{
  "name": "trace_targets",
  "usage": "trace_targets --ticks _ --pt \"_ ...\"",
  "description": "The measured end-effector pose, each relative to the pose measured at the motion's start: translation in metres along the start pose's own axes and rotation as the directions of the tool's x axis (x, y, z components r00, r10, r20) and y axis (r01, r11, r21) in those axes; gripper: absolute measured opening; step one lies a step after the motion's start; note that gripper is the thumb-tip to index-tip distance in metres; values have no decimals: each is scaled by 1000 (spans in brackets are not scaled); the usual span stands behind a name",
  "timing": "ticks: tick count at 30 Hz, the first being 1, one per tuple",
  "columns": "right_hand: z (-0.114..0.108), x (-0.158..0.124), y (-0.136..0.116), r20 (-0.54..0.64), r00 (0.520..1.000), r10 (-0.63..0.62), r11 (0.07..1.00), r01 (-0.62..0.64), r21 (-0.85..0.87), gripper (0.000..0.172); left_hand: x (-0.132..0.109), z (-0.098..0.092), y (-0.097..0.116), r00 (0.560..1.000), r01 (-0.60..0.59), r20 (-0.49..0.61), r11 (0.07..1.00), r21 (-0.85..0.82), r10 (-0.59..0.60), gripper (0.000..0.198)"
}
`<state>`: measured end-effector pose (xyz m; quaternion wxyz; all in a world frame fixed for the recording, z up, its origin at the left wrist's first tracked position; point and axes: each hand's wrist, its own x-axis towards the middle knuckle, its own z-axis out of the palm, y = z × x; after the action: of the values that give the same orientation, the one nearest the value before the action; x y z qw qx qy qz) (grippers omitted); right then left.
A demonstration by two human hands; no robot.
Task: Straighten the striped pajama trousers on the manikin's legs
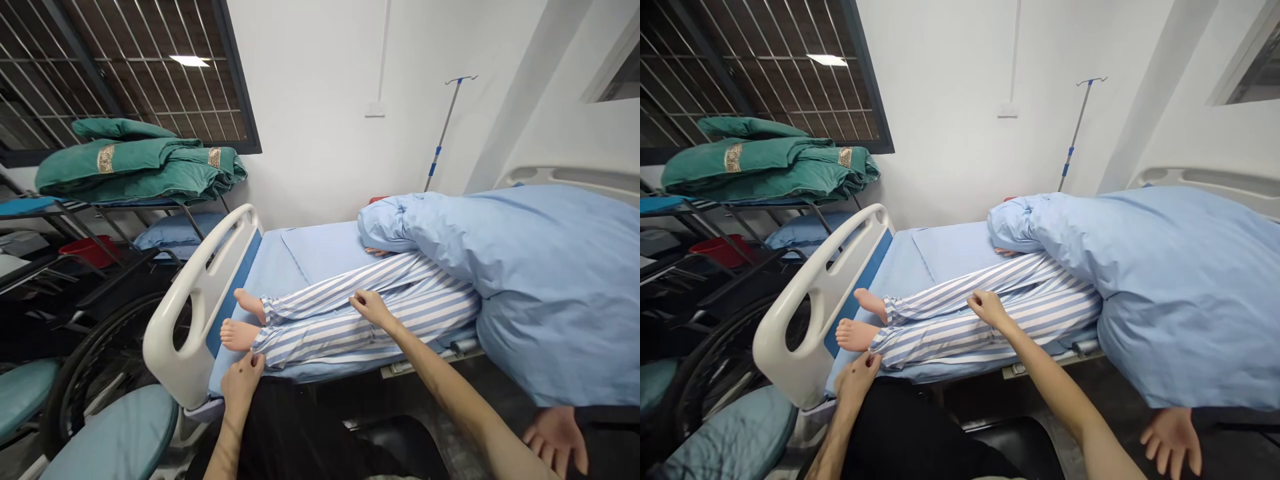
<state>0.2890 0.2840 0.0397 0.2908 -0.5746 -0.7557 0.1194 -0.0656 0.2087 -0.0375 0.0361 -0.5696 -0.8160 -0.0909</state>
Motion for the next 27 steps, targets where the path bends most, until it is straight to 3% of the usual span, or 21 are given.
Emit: trace_targets --ticks 4,7,14,18,21,23,27 --pt "1 -7 1 -41 999 19 998 -16 67 33 -7 3 7 992 -121 25 993 7 121 35" --pt "9 -4 -15 -18 999 -46 987 48 153 31 -10 5 12 974 -207 97 978 13 205 31" --pt "31 21 -107 18 968 -249 844 208 494 31 -11 2 17 974 -157 168 987 25 151 30" --pt "56 30 -163 35 953 -300 696 194 691 35 -12 -4 18 973 -104 208 995 13 99 30" --pt "79 37 -188 35 949 -313 614 174 770 36 -12 -8 19 970 -88 230 996 4 85 30" --pt "99 42 -189 40 955 -293 645 166 746 34 -11 -9 19 966 -83 244 997 -4 82 30" --pt "145 48 -159 203 967 -152 846 21 532 32 -11 -9 17 965 -76 250 996 -36 82 30"
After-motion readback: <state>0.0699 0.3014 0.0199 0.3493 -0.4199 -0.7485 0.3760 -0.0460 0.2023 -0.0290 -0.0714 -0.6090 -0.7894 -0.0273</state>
